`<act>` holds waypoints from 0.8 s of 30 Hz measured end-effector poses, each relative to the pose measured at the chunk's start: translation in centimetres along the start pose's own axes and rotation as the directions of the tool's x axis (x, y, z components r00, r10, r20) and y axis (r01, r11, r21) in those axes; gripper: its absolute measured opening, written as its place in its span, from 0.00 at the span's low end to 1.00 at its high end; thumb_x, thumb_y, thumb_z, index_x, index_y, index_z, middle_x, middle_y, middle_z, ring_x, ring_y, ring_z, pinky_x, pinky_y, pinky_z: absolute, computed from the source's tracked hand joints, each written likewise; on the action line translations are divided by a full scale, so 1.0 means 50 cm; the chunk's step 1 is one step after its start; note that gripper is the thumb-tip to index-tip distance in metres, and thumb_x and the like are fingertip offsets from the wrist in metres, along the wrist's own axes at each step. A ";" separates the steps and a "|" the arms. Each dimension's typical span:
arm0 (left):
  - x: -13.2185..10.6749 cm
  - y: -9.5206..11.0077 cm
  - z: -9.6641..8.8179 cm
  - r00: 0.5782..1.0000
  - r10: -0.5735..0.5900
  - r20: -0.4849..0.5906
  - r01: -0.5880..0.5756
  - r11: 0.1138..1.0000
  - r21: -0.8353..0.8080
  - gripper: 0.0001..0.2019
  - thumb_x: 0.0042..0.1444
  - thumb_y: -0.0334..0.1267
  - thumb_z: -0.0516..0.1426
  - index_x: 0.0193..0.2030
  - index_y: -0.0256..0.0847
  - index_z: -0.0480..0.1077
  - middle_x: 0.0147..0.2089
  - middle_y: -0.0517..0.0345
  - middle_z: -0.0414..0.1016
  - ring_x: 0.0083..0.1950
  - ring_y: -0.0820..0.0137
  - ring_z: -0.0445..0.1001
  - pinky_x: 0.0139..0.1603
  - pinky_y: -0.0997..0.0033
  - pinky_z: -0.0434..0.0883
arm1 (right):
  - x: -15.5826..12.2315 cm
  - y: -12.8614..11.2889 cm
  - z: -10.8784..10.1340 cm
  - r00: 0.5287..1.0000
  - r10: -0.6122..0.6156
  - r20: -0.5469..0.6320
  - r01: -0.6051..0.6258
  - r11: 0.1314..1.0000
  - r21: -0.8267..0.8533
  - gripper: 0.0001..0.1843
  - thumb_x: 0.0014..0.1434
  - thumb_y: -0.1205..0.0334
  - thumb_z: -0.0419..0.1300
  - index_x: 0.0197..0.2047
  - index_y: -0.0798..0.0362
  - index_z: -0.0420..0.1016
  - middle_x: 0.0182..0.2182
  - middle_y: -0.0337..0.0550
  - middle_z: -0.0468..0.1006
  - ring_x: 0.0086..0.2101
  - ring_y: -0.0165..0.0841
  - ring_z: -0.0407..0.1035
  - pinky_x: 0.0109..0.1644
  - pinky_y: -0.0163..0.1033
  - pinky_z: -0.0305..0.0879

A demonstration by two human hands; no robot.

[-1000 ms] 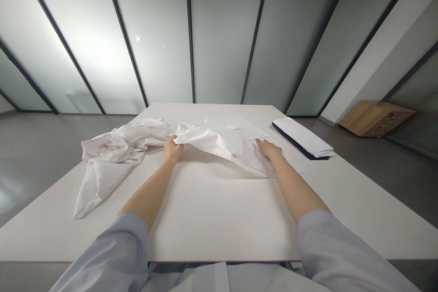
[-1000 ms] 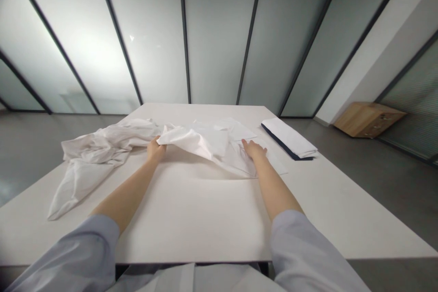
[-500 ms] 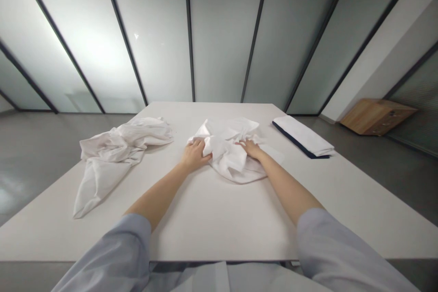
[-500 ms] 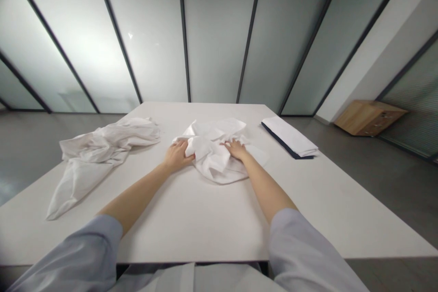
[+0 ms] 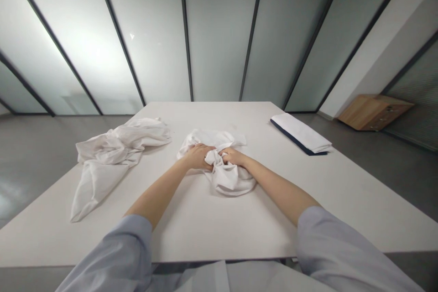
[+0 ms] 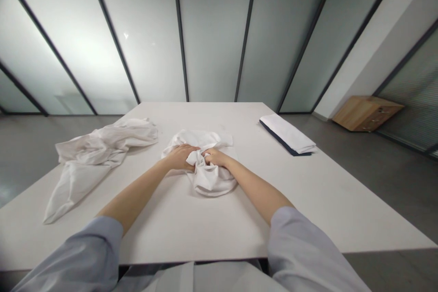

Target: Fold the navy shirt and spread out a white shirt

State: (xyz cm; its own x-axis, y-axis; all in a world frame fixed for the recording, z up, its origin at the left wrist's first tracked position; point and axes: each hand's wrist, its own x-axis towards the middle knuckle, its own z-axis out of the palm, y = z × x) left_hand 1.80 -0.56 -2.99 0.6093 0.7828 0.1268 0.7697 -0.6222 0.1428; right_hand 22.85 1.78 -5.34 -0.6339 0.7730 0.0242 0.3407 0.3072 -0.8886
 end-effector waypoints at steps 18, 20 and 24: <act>-0.069 -0.071 -0.180 0.810 -0.307 -0.500 0.401 0.912 0.089 0.20 0.54 0.52 0.56 0.48 0.43 0.67 0.44 0.51 0.74 0.50 0.55 0.72 0.49 0.61 0.66 | -0.057 0.112 -0.148 0.395 0.150 -0.906 -0.128 0.986 0.107 0.10 0.43 0.59 0.50 0.17 0.50 0.68 0.18 0.41 0.73 0.26 0.34 0.68 0.32 0.37 0.61; -0.098 -0.097 -0.252 0.731 -0.367 -0.576 0.506 0.857 0.095 0.22 0.54 0.54 0.55 0.50 0.42 0.67 0.47 0.49 0.74 0.52 0.54 0.70 0.51 0.59 0.65 | -0.054 0.106 -0.142 0.421 0.145 -0.895 -0.154 0.984 0.087 0.10 0.43 0.59 0.50 0.17 0.50 0.68 0.18 0.41 0.74 0.26 0.34 0.67 0.31 0.37 0.60; -0.158 -0.165 -0.360 0.593 -0.526 -0.609 0.717 0.689 0.104 0.28 0.52 0.56 0.55 0.53 0.38 0.65 0.52 0.43 0.72 0.57 0.48 0.66 0.55 0.52 0.63 | -0.055 0.100 -0.139 0.441 0.151 -0.885 -0.191 0.979 0.072 0.10 0.43 0.59 0.50 0.16 0.50 0.67 0.19 0.42 0.73 0.26 0.34 0.66 0.30 0.37 0.59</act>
State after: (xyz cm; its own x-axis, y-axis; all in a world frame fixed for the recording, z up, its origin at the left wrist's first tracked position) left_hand -12.81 -1.80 12.50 -0.1593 0.7853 0.5982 0.9872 0.1340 0.0870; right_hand 31.14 5.04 -6.67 0.3862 0.8782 0.2823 0.4047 0.1137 -0.9074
